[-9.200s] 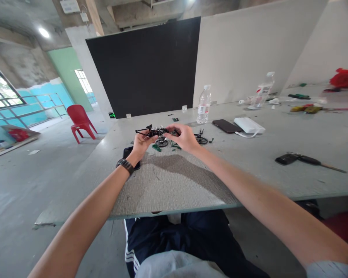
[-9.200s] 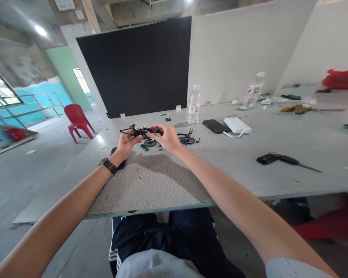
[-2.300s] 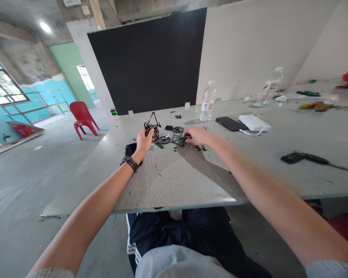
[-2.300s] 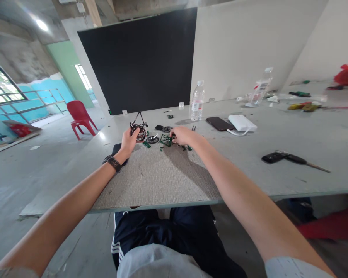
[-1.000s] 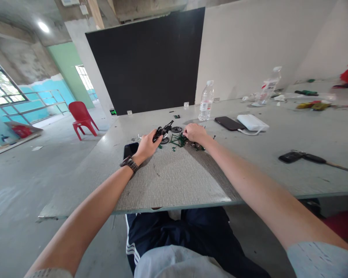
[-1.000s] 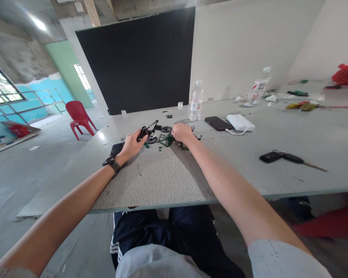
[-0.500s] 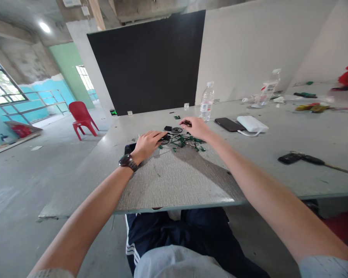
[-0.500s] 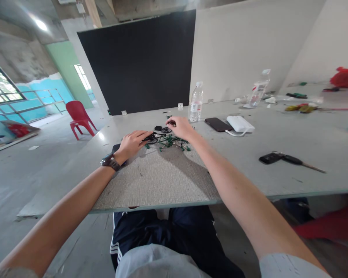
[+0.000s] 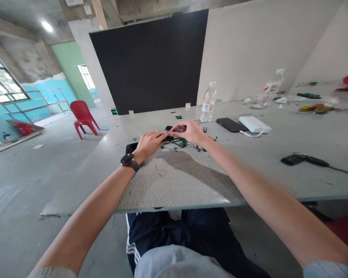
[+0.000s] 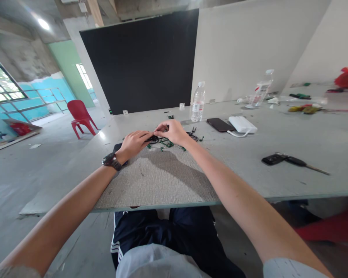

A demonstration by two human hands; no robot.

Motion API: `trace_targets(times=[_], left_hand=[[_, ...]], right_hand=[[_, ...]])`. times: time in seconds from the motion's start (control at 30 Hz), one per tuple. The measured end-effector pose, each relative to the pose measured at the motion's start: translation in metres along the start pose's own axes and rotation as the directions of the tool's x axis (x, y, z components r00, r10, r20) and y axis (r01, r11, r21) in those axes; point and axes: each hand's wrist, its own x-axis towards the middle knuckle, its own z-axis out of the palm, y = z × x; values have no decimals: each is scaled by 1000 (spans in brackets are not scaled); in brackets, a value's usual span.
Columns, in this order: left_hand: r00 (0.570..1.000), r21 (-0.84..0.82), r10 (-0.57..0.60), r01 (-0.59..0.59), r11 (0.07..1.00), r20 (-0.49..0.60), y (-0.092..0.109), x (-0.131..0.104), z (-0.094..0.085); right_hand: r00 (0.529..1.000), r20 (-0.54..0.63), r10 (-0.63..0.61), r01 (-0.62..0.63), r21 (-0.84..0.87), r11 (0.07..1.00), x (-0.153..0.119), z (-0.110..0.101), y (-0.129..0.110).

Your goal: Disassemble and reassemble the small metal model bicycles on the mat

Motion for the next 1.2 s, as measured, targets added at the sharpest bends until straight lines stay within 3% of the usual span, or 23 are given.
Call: trace_targets(times=[0.43, 0.6, 0.8, 0.97, 1.2], left_hand=[[1000, 48, 4, -3, 999, -20, 0, 0, -1], [996, 89, 2, 6, 996, -89, -1, -1, -4], [974, 104, -26, 50, 993, -225, -1, -4, -7], [970, 105, -28, 55, 993, -241, 3, -4, -11], [968, 144, -14, 52, 988, -252, 5, -4, -13]], right_hand=[[998, 33, -53, 53, -24, 998, 0, 4, 4], [998, 55, -26, 24, 28, 999, -2, -1, -2], [1000, -15, -8, 10, 167, 986, 0, -8, -2], [999, -38, 25, -15, 242, 970, -1, -10, -2], [1000, -10, 27, -24, 214, 976, -2, -11, -6]])
